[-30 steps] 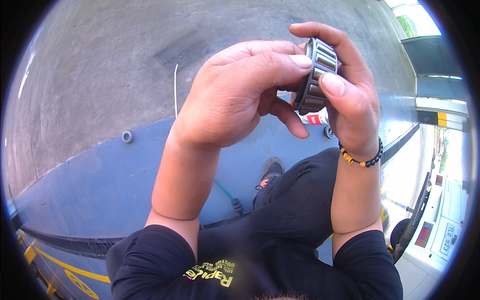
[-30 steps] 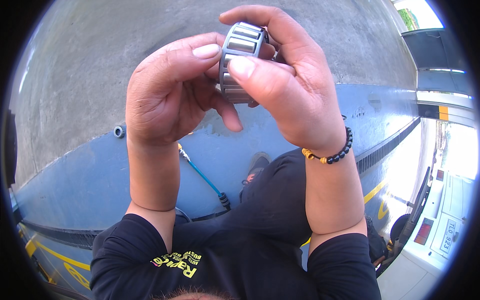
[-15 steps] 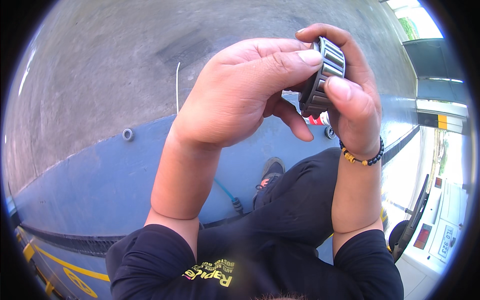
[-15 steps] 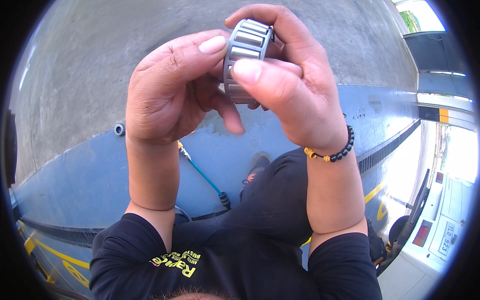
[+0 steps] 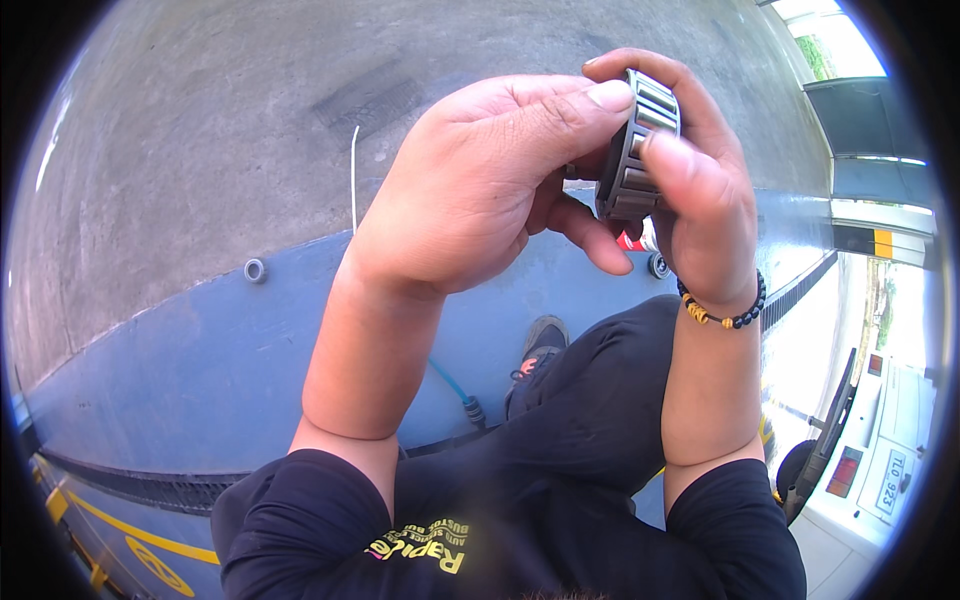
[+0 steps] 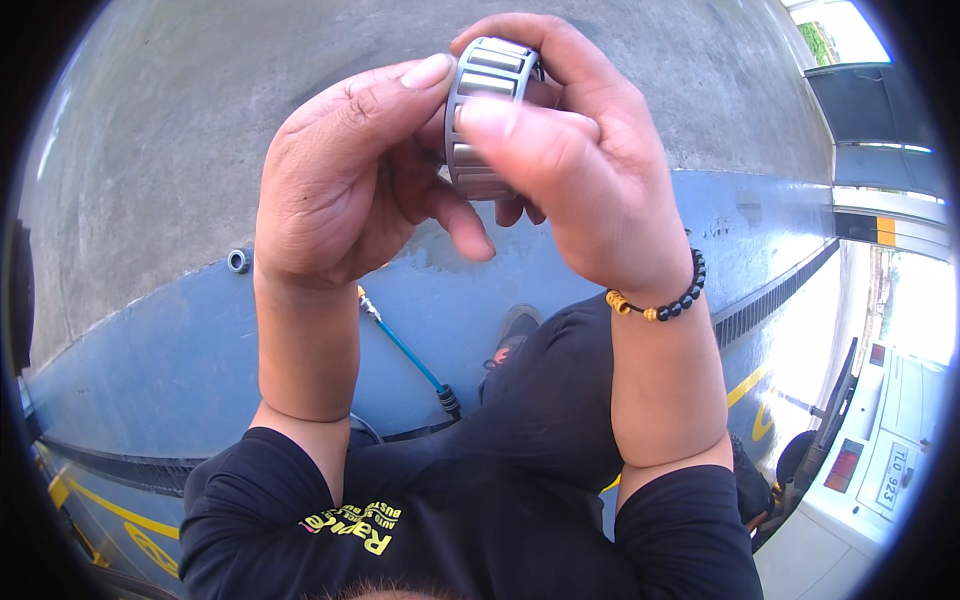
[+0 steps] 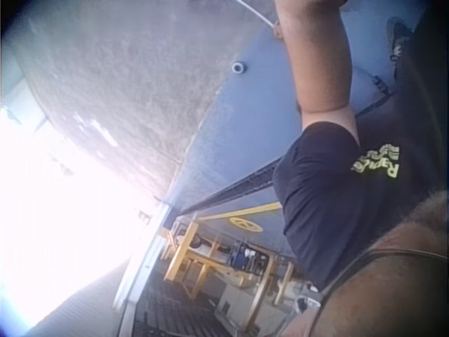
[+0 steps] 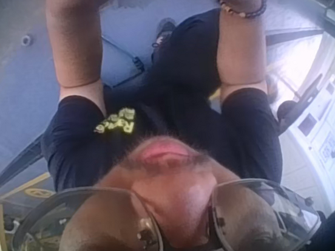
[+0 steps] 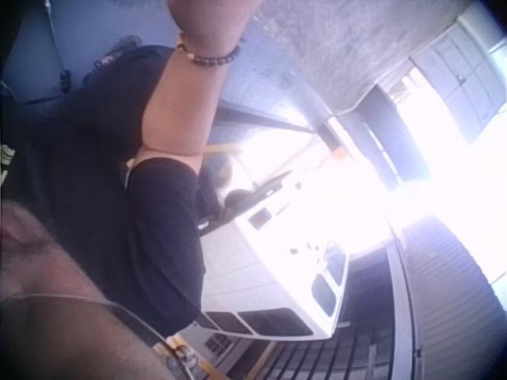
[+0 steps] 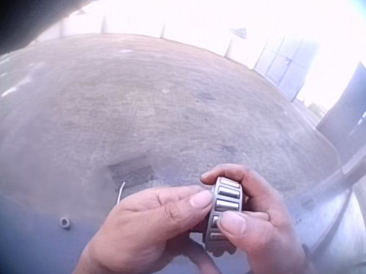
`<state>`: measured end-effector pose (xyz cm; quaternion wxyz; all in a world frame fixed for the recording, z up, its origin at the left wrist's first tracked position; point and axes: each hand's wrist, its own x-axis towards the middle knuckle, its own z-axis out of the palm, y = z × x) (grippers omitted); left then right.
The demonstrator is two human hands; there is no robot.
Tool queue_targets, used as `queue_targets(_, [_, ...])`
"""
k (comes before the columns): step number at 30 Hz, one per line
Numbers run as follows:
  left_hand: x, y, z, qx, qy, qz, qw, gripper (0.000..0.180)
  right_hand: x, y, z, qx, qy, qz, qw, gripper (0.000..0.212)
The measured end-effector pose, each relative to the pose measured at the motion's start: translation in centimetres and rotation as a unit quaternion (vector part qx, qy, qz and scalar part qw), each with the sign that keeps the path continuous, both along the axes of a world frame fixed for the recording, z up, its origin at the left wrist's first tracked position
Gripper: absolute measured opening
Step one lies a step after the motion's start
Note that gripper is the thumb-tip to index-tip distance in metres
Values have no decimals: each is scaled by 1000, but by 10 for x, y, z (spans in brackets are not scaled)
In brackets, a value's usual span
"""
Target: The person cleans a metal bearing by spraying it with a cleaning agent and blowing it with compressed air. They rotate the bearing to inspect it and repeat the cleaning process.
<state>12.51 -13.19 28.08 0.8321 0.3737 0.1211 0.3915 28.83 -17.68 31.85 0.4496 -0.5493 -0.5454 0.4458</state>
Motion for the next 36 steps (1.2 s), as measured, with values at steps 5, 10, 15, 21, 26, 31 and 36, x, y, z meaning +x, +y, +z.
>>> queue_targets(5, [0,0,-5,-24,-4,4,1000,44,0,5,4,-61,14,42,997,72])
queue_targets(10, [1,3,-1,-46,-17,14,999,44,0,3,-7,41,-64,41,996,76])
queue_targets(15, [4,1,-3,-51,1,23,998,45,-1,5,-11,18,-43,-13,999,64])
queue_targets(21, [3,2,-4,-52,-10,-4,999,46,1,6,-1,-48,-39,-7,998,49])
queue_targets(26, [7,1,-7,-51,-7,-2,999,47,-2,5,-5,-48,45,-59,996,37])
queue_targets(31, [4,6,-15,-61,-44,-74,994,39,3,7,-3,-67,64,-71,993,31])
queue_targets(36, [8,5,-18,-72,-33,-70,994,38,13,11,-6,-86,42,-83,992,29])
